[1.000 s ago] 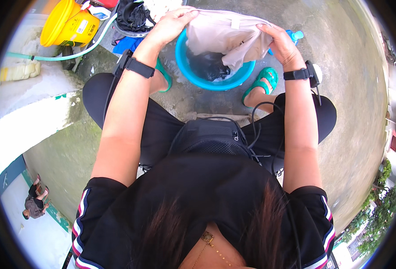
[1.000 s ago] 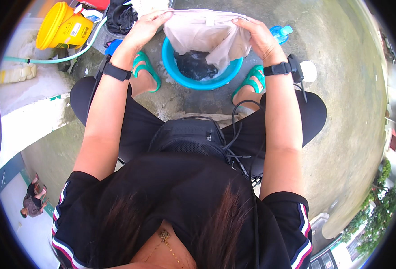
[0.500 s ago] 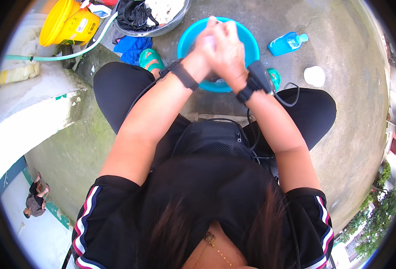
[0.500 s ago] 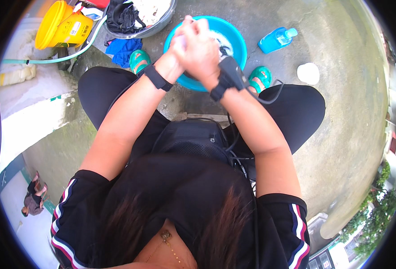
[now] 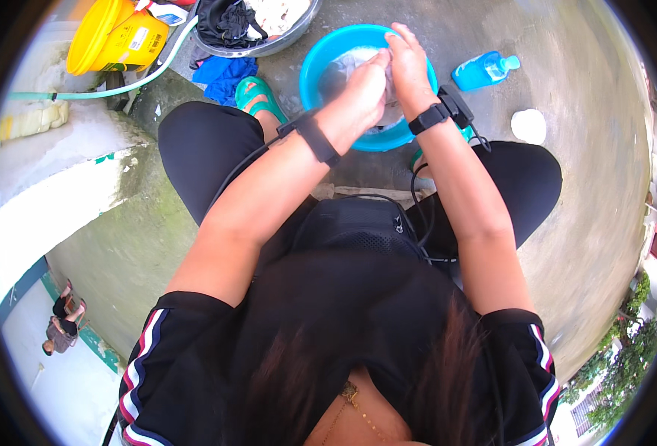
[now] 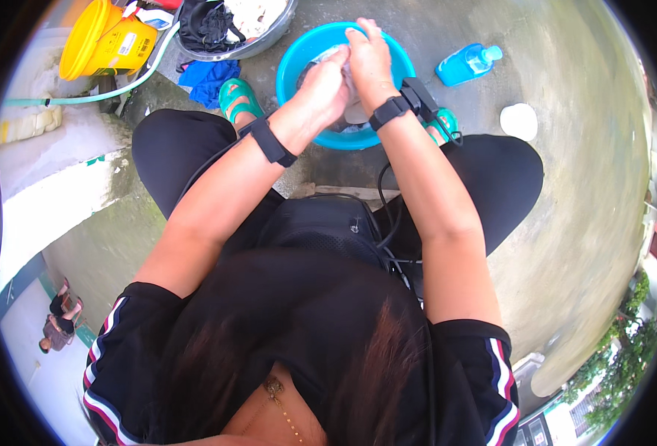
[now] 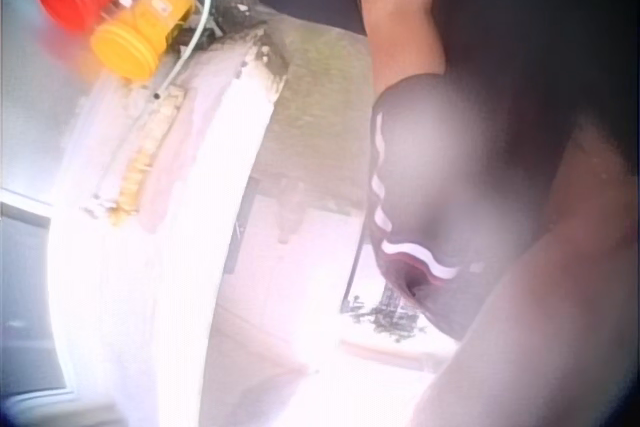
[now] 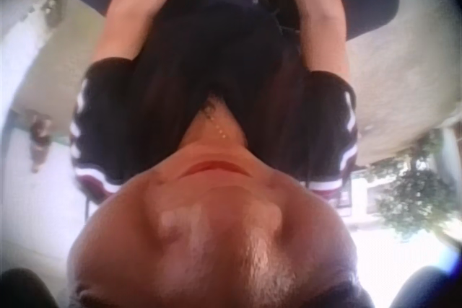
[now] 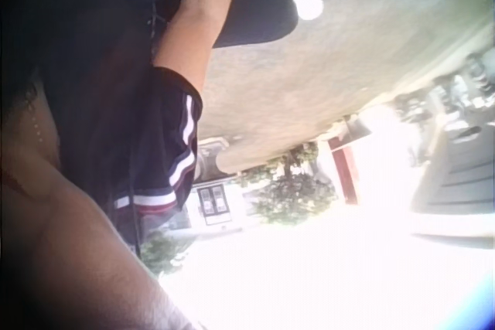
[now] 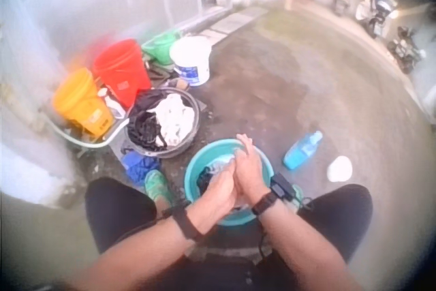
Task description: The person washes clothes by hand, scrubbing garments and cloths in a basin of soapy water and wringing them out.
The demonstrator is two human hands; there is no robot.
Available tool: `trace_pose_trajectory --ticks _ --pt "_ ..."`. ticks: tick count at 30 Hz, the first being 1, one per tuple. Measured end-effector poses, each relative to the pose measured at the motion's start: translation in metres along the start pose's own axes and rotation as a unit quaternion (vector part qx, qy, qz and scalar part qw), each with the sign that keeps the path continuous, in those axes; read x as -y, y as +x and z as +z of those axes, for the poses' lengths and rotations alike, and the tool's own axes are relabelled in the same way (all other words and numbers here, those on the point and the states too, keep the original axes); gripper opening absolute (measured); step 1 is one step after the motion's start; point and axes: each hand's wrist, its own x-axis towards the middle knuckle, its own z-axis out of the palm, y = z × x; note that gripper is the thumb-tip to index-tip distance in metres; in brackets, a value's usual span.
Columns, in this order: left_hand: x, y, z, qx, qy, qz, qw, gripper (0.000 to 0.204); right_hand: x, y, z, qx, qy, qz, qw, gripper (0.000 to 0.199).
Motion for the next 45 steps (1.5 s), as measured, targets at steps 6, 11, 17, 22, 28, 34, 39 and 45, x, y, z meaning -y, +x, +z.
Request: trace_pose_trajectory --ticks 6,11,17,22,28,34,39,45 --pt "-0.029 -0.015 0.002 0.063 -0.09 0.006 0.994 0.049 0.02 -0.035 0.026 0.031 -0.197 -0.277 0.94 0.043" --pt "-0.019 0.003 -0.018 -0.048 0.223 0.095 0.969 0.038 0.037 -0.011 0.009 0.102 -0.024 0.005 0.995 0.039" --pt "-0.07 0.022 -0.001 -0.034 -0.081 0.134 0.987 0.022 0.049 -0.038 -0.005 0.275 0.283 0.095 0.914 0.053" --pt "-0.083 0.053 -0.046 -0.084 0.04 0.162 0.982 0.025 0.041 -0.05 -0.004 0.15 -0.007 -0.024 0.988 0.049" --pt "-0.02 0.045 -0.055 0.047 -0.102 0.018 0.993 0.035 0.051 -0.058 0.018 0.017 -0.209 -0.289 0.934 0.031" --pt "-0.018 0.034 -0.035 -0.115 0.113 0.053 0.986 0.033 0.046 -0.042 0.018 -0.03 -0.217 -0.232 0.948 0.026" --pt "-0.028 0.025 -0.019 -0.176 0.476 0.047 0.86 0.025 0.007 -0.015 0.0 0.037 -0.258 -0.079 0.962 0.021" --pt "-0.047 0.018 -0.027 0.086 0.045 0.021 0.995 0.046 0.01 0.007 -0.017 0.134 0.341 0.229 0.902 0.042"
